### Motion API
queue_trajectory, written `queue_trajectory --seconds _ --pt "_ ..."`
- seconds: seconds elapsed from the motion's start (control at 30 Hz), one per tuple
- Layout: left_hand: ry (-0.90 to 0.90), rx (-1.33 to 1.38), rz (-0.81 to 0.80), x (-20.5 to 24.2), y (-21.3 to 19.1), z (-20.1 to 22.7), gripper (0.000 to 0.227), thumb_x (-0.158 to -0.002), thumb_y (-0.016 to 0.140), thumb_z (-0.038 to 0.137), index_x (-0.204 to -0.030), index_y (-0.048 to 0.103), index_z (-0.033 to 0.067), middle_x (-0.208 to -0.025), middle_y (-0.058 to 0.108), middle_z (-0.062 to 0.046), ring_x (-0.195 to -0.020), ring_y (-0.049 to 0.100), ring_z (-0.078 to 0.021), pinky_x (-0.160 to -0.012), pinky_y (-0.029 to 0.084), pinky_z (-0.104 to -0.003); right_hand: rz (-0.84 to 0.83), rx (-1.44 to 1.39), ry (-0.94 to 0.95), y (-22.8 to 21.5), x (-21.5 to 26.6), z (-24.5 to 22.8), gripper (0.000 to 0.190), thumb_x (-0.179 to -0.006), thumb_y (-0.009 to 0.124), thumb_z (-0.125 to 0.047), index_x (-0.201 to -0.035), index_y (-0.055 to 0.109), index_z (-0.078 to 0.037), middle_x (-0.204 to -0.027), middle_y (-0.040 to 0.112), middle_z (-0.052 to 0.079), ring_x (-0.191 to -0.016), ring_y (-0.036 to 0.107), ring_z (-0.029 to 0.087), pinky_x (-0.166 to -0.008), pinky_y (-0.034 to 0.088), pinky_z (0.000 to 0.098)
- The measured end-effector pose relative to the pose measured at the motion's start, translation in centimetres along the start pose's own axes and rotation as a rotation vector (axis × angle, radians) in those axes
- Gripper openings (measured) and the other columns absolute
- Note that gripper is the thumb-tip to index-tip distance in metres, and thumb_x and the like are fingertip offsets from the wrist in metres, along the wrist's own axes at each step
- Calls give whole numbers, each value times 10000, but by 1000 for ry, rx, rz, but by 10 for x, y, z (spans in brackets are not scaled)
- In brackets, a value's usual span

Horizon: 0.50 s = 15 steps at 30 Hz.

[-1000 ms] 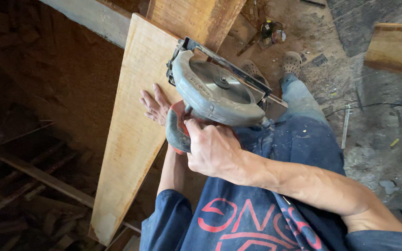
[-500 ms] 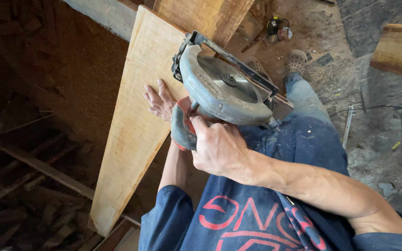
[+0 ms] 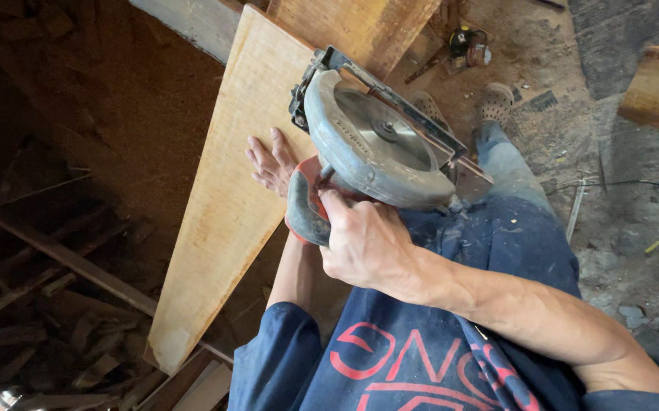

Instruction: The person marks a wooden plank with a square and pencil, then uses a circular saw to cut the plank. They also use a hand planer to smooth the plank's surface and repeatedly reposition the wood on the workbench.

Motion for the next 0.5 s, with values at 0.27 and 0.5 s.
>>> queue_trajectory --seconds 0.27,0.5 --pt "29 22 -64 -2 -30 21 866 -873 776 476 -1590 371 210 -1697 175 -188 -1587 132 -420 -1237 119 -662 -2 -7 -22 1 -11 -4 504 -742 693 -141 -1192 581 56 -752 688 300 -690 697 481 -680 558 555" --pt "27 16 -84 -1 -41 32 764 -964 708 433 -1609 373 197 -1711 186 -182 -1612 143 -391 -1261 111 -662 16 -2 -39 4 -20 -8 528 -726 701 -134 -1201 577 61 -722 679 301 -692 700 479 -682 559 556"
Point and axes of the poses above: each hand's wrist, its own x-axis away from the middle knuckle, its own y-axis out of the palm, z = x × y, the point moved 3 cm from there along -x, towards the middle knuckle
